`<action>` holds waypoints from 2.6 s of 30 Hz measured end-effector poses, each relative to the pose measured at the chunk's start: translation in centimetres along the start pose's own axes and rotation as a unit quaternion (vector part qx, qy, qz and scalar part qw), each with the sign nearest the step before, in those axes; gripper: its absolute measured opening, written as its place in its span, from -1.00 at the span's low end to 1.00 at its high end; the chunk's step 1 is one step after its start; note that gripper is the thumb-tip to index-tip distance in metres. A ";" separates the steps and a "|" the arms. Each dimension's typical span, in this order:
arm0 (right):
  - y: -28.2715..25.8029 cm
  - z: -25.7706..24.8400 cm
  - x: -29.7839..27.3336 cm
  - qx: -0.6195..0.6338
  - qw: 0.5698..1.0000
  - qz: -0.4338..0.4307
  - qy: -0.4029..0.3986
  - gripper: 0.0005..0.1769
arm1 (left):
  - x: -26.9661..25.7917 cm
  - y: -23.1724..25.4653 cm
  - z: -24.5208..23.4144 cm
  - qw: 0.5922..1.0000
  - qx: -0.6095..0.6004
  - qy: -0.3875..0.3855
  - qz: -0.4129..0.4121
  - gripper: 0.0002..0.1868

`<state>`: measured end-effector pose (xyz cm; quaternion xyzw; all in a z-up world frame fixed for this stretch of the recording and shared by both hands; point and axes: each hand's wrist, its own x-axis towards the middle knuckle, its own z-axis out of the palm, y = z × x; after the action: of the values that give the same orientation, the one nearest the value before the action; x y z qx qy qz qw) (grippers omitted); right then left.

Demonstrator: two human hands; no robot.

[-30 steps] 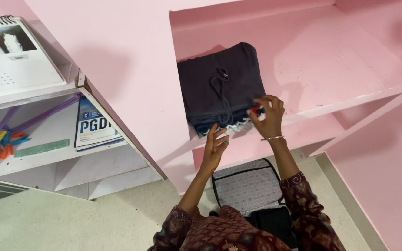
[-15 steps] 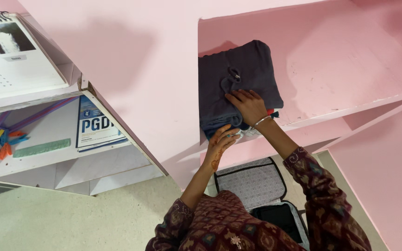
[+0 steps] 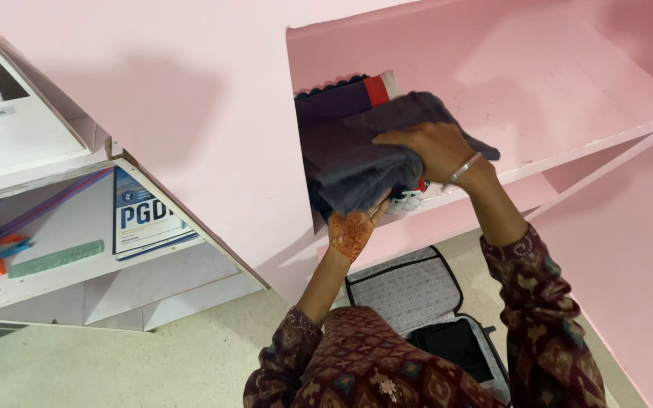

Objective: The person picks up several folded garments from a shelf and places them into a suitcase, followed by a notebook, a calendar, pens, and plastic hangers, before closing the suitcase lid.

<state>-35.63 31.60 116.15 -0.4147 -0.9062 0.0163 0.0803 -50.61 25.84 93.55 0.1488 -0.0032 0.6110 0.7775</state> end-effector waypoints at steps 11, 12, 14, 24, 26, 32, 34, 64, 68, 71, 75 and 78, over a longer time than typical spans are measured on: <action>-4.0 9.8 -18.2 0.036 0.998 -0.055 -0.010 0.10 | -6.3 -7.9 -8.7 0.978 0.008 0.204 -0.040 -0.32; -3.5 10.2 -20.1 0.035 0.998 -0.050 -0.014 0.10 | -7.0 -9.0 -9.1 0.976 0.005 0.212 -0.044 -0.31; -1.3 10.5 -24.3 0.268 0.962 -0.048 -0.023 0.05 | -7.4 -10.0 -9.6 0.974 0.007 0.221 -0.052 -0.31; 2.9 32.3 -40.7 0.783 0.478 0.280 0.283 0.15 | -21.4 -16.5 -9.7 0.960 0.009 0.245 -0.136 -0.29; 1.6 34.0 -43.5 0.775 0.487 0.300 0.268 0.12 | -24.7 -17.1 -9.4 0.959 0.011 0.246 -0.142 -0.29; -8.1 32.3 -54.4 0.711 0.511 0.442 0.198 -0.06 | -37.3 -20.9 -8.8 0.945 0.001 0.268 -0.187 -0.28; -11.1 30.7 -57.5 0.688 0.507 0.478 0.203 -0.11 | -39.0 -22.2 -7.9 0.945 0.003 0.260 -0.200 -0.28; 6.1 23.7 -96.2 0.682 0.460 0.537 0.186 -0.21 | -42.2 -58.9 -2.1 0.909 -0.001 0.312 -0.275 -0.22; 11.3 22.1 -99.4 0.667 0.491 0.533 0.172 -0.22 | -42.3 -64.0 -0.7 0.907 0.120 0.216 -0.340 -0.25; 14.0 22.2 -99.5 0.657 0.511 0.531 0.160 -0.21 | -40.7 -65.3 -1.3 0.871 0.317 0.188 -0.324 -0.19; 15.2 24.4 -96.8 0.653 0.560 0.496 0.117 -0.19 | -41.3 -64.0 -2.9 0.847 0.342 0.261 -0.313 -0.28; 15.3 26.8 -93.5 0.700 0.536 0.469 0.049 -0.20 | -43.2 -61.4 -4.4 0.916 0.261 0.233 -0.198 -0.27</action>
<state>31.66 -27.90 75.93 -0.5924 -0.2761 0.6601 0.3701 -3.90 -26.98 67.27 0.1970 0.3673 0.4415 0.7946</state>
